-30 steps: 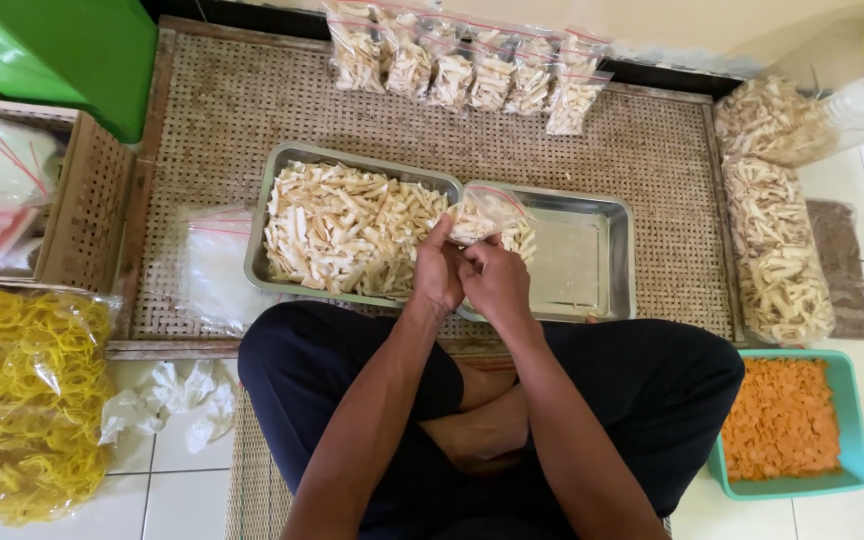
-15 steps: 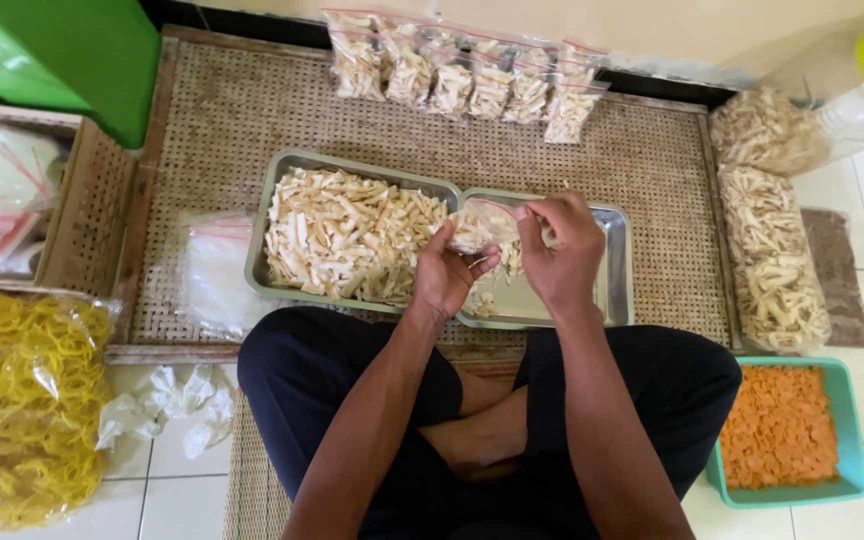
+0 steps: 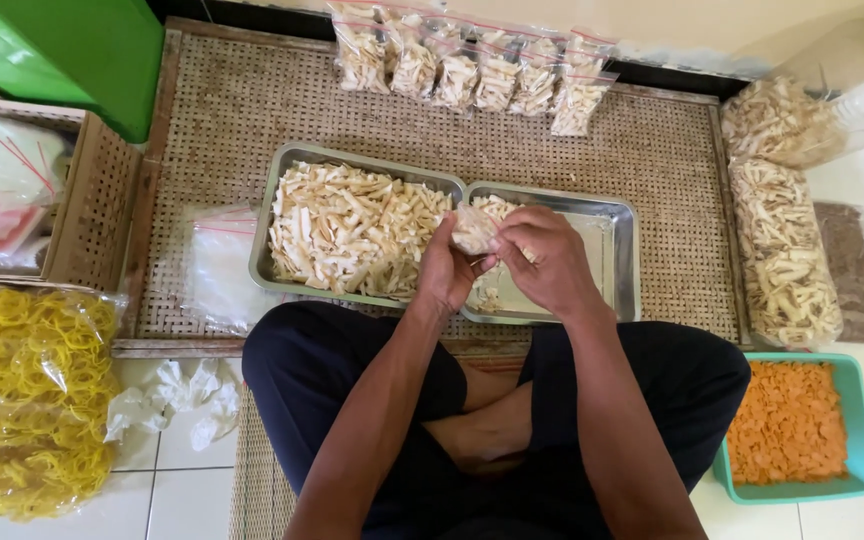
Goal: The person sits cross-legged on a mat and repeatedly fills small clear plastic bags with dried banana slices from a metal tray. They hold the bag open with one hand, scoop the slices with the other, and place the filled bags in a row on the mat.
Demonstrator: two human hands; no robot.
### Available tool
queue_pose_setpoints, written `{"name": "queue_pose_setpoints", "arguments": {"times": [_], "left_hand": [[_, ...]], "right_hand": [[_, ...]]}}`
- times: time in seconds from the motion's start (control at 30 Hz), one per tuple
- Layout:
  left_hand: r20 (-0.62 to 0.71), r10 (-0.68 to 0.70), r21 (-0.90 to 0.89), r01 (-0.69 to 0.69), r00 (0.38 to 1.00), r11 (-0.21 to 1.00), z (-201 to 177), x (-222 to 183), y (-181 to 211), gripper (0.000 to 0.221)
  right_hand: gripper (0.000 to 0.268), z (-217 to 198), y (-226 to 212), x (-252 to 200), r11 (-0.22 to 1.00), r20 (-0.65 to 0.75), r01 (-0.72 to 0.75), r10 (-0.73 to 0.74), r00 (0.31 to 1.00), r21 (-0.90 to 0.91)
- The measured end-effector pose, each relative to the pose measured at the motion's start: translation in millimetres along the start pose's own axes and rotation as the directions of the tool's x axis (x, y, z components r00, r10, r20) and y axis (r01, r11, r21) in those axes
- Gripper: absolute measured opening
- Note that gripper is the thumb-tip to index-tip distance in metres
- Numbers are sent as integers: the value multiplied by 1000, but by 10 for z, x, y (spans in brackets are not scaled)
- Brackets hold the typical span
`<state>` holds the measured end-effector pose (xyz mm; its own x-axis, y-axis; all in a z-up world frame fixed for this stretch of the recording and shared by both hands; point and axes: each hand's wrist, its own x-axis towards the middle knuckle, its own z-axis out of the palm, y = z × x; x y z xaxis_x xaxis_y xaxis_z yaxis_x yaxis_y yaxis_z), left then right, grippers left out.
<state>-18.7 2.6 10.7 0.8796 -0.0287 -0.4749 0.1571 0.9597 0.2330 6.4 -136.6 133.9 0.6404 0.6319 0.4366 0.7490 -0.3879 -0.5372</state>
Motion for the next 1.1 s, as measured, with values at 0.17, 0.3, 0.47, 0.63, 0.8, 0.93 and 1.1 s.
{"name": "queue_pose_setpoints", "arguments": {"times": [0.17, 0.3, 0.47, 0.63, 0.8, 0.93, 1.1], "left_hand": [[-16, -15, 13, 15, 1000, 1000, -12, -19, 15, 46], [-44, -6, -3, 6, 999, 1000, -46, 55, -27, 32], [-40, -12, 27, 13, 999, 1000, -122, 161, -53, 27], [-95, -15, 31, 18, 995, 999, -21, 25, -10, 28], [-202, 57, 41, -50, 978, 998, 84, -64, 17, 41], [-212, 91, 47, -83, 973, 995, 108, -39, 7, 42], [-233, 159, 10, -162, 959, 987, 102, -3, 10, 43]], "right_hand": [[12, -152, -216, 110, 974, -2, -205, 206, 978, 91], [37, -285, -262, 230, 982, 161, -190, 186, 969, 8], [30, -92, 139, 91, 994, 49, -101, 102, 994, -32], [35, -38, 173, 82, 988, 35, -134, 131, 991, 75], [26, -29, 97, 140, 944, -27, -257, 268, 963, 206], [17, 25, 79, 124, 920, -61, -325, 345, 937, 218], [29, 28, -42, 10, 718, -145, -649, 690, 709, 251]]}}
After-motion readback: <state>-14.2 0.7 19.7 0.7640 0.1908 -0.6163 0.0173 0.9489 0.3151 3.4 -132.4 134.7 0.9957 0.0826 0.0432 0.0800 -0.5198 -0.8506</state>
